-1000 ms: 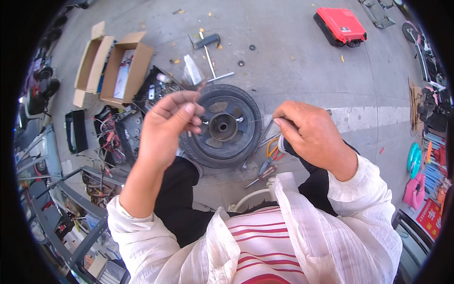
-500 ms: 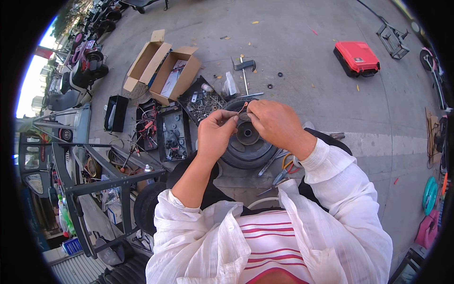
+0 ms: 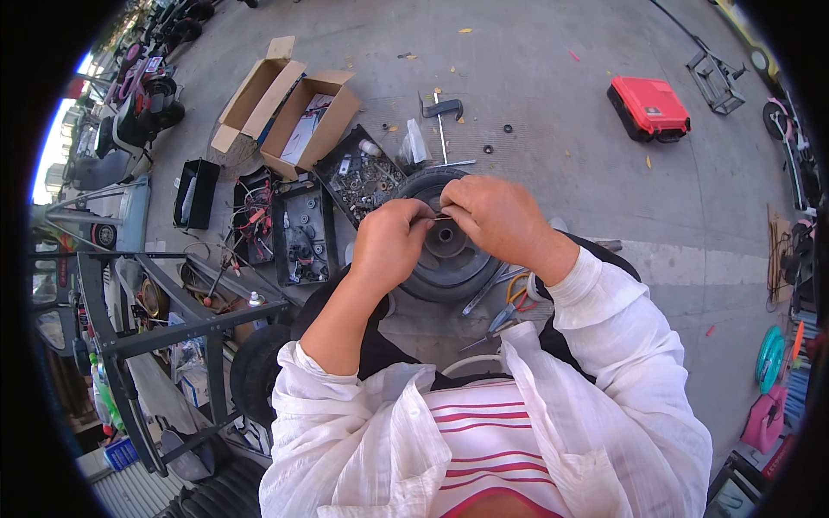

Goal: The person sits and works on a small tire, inserting a valve stem into the rim and then using a metal pry bar to press the tire bead onto the rim. The person repeatedly rotates the tire and uses the tool to seat the tire around the rim.

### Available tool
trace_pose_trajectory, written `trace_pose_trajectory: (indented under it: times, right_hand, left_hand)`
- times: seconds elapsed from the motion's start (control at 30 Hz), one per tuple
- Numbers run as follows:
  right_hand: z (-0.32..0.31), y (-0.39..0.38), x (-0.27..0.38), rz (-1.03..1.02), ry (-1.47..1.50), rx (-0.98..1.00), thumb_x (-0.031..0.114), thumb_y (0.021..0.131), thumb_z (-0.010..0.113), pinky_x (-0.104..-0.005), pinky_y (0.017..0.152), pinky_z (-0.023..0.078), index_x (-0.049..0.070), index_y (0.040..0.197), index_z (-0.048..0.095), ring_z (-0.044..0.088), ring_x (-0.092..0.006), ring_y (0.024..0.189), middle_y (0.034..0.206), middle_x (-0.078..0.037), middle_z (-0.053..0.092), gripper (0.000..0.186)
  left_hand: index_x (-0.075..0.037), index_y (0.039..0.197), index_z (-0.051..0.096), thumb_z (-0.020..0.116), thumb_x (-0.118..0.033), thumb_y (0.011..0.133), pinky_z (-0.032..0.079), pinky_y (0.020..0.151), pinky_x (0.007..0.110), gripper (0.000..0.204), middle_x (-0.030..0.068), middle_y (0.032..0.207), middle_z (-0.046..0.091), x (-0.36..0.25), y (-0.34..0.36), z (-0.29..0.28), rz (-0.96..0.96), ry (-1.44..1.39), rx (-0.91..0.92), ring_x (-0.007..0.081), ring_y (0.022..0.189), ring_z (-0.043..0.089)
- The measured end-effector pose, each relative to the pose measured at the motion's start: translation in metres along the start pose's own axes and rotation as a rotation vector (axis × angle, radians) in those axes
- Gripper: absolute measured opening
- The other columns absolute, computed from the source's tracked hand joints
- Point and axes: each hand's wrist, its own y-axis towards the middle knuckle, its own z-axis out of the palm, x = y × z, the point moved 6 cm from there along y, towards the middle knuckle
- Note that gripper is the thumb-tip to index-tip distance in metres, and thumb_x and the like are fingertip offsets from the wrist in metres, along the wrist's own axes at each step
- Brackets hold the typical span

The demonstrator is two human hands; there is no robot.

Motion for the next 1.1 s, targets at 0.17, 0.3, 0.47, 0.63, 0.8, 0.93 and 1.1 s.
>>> trace_pose_trajectory:
  times: [0.17,0.3,0.47,0.63,0.8,0.93,1.1]
  right_hand:
    - [0.014,0.007,-0.024,0.346,0.703,0.061,0.013,0.082,0.065,-0.0391,0.064,0.049,0.003,0.087,0.066,0.064,-0.0305,0.078,0.081,-0.011,0.067,0.012]
    - [0.011,0.01,-0.008,0.239,0.567,0.004,0.014,0.083,0.066,-0.0371,0.065,0.05,0.006,0.089,0.067,0.064,-0.0288,0.077,0.082,-0.009,0.066,0.01]
    - [0.0,0.013,0.019,0.036,0.192,-0.102,0.012,0.084,0.065,-0.0341,0.064,0.049,0.005,0.087,0.067,0.064,-0.0241,0.073,0.081,-0.008,0.065,0.008]
    - [0.018,0.016,-0.008,0.348,0.732,-0.022,0.003,0.088,0.064,-0.0256,0.062,0.046,-0.001,0.087,0.065,0.057,-0.0066,0.067,0.075,-0.001,0.064,0.004]
    - [0.004,0.012,0.047,-0.099,0.226,-0.163,0.0,0.083,0.066,-0.0258,0.062,0.045,0.0,0.086,0.064,0.057,-0.0104,0.069,0.076,-0.004,0.062,0.003]
    - [0.01,0.015,0.02,0.159,0.481,-0.002,-0.001,0.083,0.065,-0.0253,0.063,0.044,0.0,0.087,0.064,0.055,-0.0115,0.068,0.076,-0.005,0.06,0.004]
    - [0.011,0.01,0.01,0.284,0.644,-0.034,-0.001,0.082,0.066,-0.0262,0.061,0.044,0.002,0.086,0.065,0.056,-0.0125,0.067,0.074,-0.005,0.06,0.006]
  left_hand:
    - [0.0,0.096,0.066,0.064,-0.007,0.09,0.045,0.064,0.022,0.009,0.0015,0.082,0.064,0.012,-0.002,-0.005,-0.256,-0.741,0.194,0.0082,0.071,0.058]
    - [0.0,0.098,0.064,0.064,-0.007,0.089,0.044,0.06,0.022,0.011,0.0,0.079,0.063,0.024,0.004,-0.02,-0.358,-0.826,-0.048,0.0074,0.065,0.055]
    - [-0.006,0.091,0.069,0.066,-0.011,0.077,0.051,0.069,0.038,0.014,0.0134,0.085,0.066,0.004,-0.008,-0.029,-0.012,-0.058,-0.086,0.0305,0.078,0.065]
    - [-0.001,0.095,0.064,0.065,-0.007,0.088,0.046,0.066,0.022,0.009,0.0002,0.081,0.063,0.018,-0.005,-0.019,-0.168,-0.892,0.176,0.0057,0.074,0.057]
    - [-0.001,0.085,0.063,0.067,-0.01,0.081,0.046,0.056,0.028,0.011,0.0049,0.069,0.062,0.03,-0.009,-0.035,-0.207,-0.421,-0.103,0.0117,0.065,0.059]
    - [-0.002,0.087,0.064,0.066,-0.012,0.08,0.048,0.065,0.03,0.012,0.0096,0.079,0.065,0.0,-0.015,-0.03,0.216,-0.157,0.077,0.0184,0.071,0.062]
    - [-0.002,0.09,0.06,0.064,-0.008,0.088,0.045,0.063,0.024,0.007,-0.0006,0.077,0.059,0.022,-0.004,-0.029,-0.221,-1.076,0.043,0.0081,0.068,0.056]
